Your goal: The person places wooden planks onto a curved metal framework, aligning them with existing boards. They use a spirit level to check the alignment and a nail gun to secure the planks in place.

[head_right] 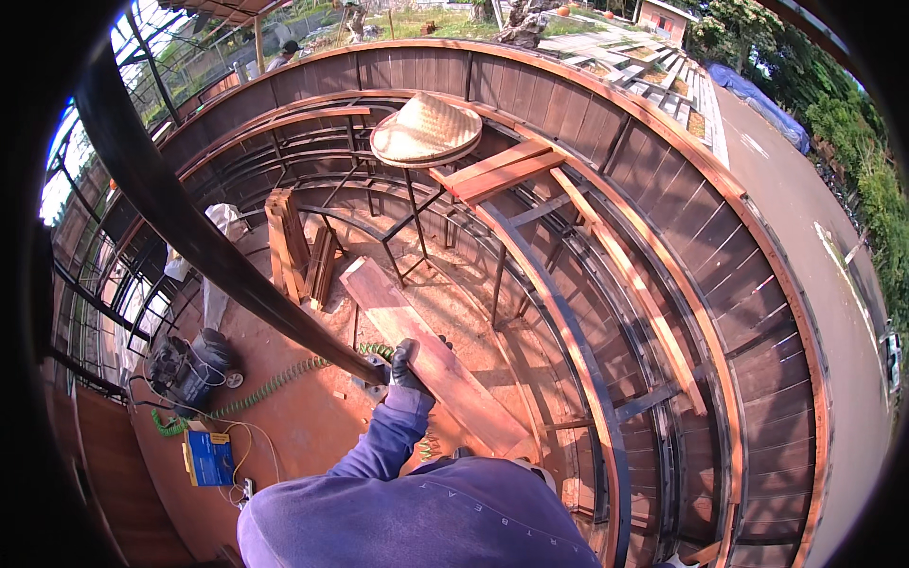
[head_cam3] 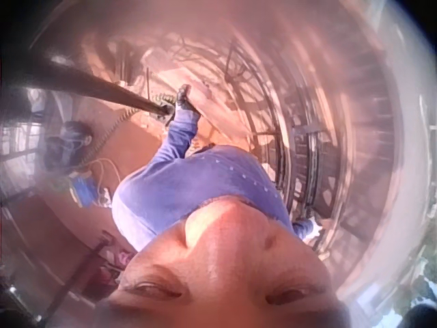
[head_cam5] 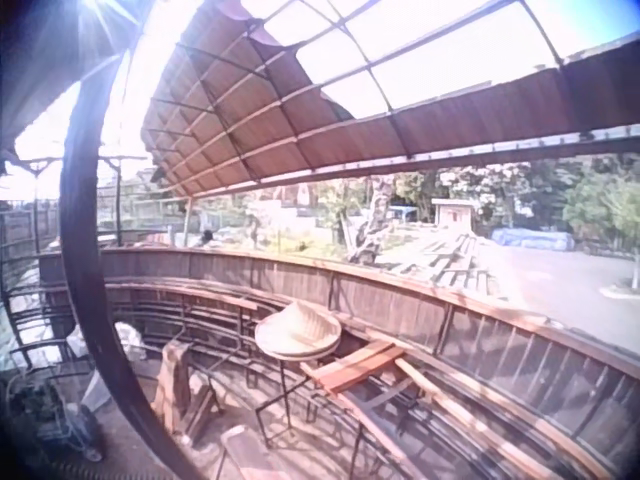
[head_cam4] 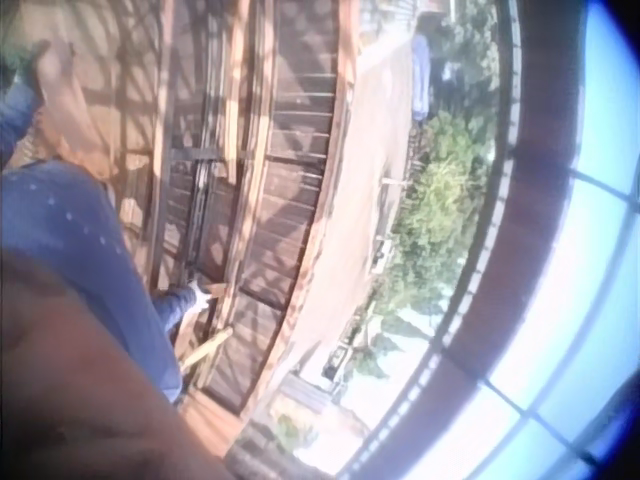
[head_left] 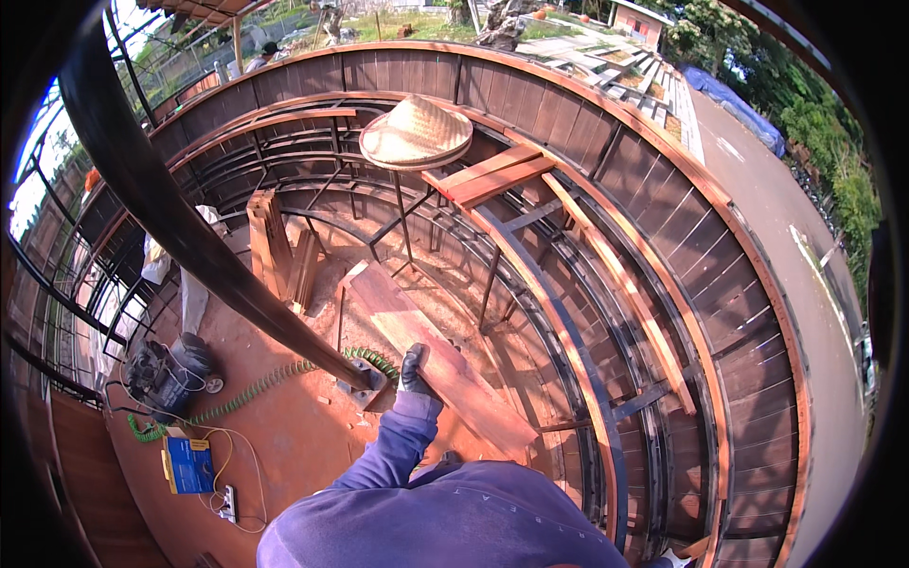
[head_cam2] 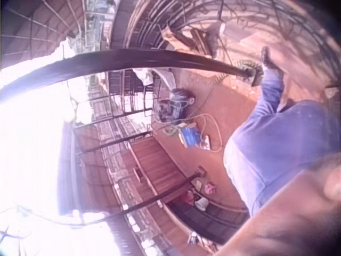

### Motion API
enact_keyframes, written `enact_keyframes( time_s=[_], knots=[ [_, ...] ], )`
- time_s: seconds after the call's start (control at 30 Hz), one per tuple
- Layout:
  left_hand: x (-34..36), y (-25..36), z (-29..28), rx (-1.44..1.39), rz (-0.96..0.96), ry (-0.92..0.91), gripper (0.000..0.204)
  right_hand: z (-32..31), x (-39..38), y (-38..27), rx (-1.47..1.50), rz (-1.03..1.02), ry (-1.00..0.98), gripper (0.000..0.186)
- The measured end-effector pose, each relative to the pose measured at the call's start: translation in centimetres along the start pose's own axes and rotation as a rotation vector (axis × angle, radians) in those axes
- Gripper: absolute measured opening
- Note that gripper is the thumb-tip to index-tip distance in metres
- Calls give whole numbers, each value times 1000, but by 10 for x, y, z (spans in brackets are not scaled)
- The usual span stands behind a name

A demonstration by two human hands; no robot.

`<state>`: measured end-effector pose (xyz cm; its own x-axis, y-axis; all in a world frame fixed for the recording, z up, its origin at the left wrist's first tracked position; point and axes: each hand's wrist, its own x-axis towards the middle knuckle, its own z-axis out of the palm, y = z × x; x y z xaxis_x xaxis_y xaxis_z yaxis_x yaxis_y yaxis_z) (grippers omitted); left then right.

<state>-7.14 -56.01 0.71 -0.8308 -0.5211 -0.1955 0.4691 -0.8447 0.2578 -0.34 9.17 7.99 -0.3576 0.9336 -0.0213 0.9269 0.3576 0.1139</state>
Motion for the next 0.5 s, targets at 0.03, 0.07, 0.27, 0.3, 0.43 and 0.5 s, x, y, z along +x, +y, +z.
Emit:
enact_keyframes(
  time_s=[0.03, 0.07, 0.27, 0.3, 0.43, 0.5],
  knots=[
    [4, 4, 2, -25, 8, -19, 34, -7, -3, -8, 12, -14, 37, 70],
    [13, 6, -1, -2, -3, 21, 32, -17, -5, -19, 26, -43, 88, 68],
    [64, 3, 64, 179, -93, 39, 75, 83, 147, -46, 1004, -682, 405, 73],
    [69, 10, 72, 207, -68, 49, 75, 43, 114, -111, 1253, -422, -278, 71],
    [121, 5, 105, 316, 22, -31, 77, 13, 46, -215, 1748, -534, -742, 58],
    [139, 14, 124, 355, 59, -96, 76, -26, -4, -275, 1997, -530, -1078, 56]
  ],
)
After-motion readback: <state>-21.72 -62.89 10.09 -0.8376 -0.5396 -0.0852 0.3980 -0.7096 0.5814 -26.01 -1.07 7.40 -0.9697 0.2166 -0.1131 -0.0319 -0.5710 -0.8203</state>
